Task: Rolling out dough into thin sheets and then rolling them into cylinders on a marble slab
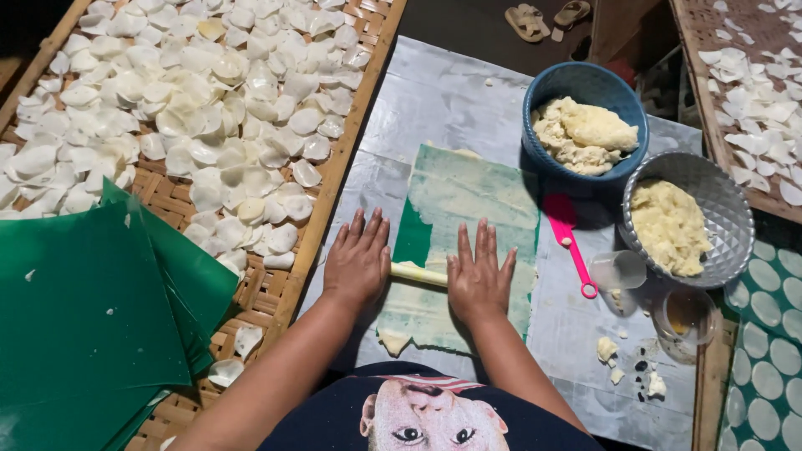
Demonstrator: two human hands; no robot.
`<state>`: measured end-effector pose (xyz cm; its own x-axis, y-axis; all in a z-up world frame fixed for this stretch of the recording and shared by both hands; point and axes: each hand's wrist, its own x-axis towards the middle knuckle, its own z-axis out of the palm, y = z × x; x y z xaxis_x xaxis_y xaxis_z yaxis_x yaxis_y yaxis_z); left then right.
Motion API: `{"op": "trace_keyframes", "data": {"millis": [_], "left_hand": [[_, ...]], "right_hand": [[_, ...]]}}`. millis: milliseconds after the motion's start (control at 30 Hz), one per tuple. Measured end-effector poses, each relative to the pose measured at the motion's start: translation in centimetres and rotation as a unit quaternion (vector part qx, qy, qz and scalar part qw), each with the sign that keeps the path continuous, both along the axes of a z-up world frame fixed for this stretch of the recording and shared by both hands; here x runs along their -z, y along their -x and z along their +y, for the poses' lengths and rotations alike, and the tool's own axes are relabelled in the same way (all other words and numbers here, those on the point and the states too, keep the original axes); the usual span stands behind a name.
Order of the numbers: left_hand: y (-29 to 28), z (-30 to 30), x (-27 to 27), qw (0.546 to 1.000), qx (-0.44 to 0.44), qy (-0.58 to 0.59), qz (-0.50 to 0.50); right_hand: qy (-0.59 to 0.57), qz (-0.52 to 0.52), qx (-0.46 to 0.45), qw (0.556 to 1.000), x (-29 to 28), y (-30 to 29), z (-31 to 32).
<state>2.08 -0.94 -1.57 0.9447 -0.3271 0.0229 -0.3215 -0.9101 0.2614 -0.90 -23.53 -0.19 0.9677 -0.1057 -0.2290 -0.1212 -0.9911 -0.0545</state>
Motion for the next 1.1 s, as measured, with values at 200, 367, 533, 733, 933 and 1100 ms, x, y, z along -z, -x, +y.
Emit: {"op": "trace_keyframes", "data": {"millis": [200, 367, 533, 733, 933, 1100], "left_hand": [[-3.9, -1.3, -1.1, 0.998, -0.024, -0.004, 0.054], [-1.2, -0.7, -1.2, 0.997, -0.021, -0.024, 0.063], [3.8, 0.8, -2.1, 0.991, 0.0, -0.039, 0.13], [-0.5, -0.4, -0.9, 0.997, -0.007, -0.021, 0.075], [-1.8, -1.1, -0.2, 0.998, -0.027, -0.016, 0.052], [4.4, 1.1, 0.9, 0.999, 0.01, -0.038, 0.003]], "right_hand": [[-0.04, -0.008, 0.014, 0.999, -0.3, -3.8, -0.9], [-0.001, -0.085, -0.021, 0.996, 0.5, -0.7, -0.6], [0.019, -0.045, -0.041, 0.998, 1.2, 4.6, 0.3], [0.014, -0.07, -0.029, 0.997, 0.9, 0.1, -0.1], [-0.02, -0.106, -0.021, 0.994, 1.3, -1.1, -0.7], [0.021, -0.113, -0.06, 0.992, 1.7, 5.6, 0.6]]}}
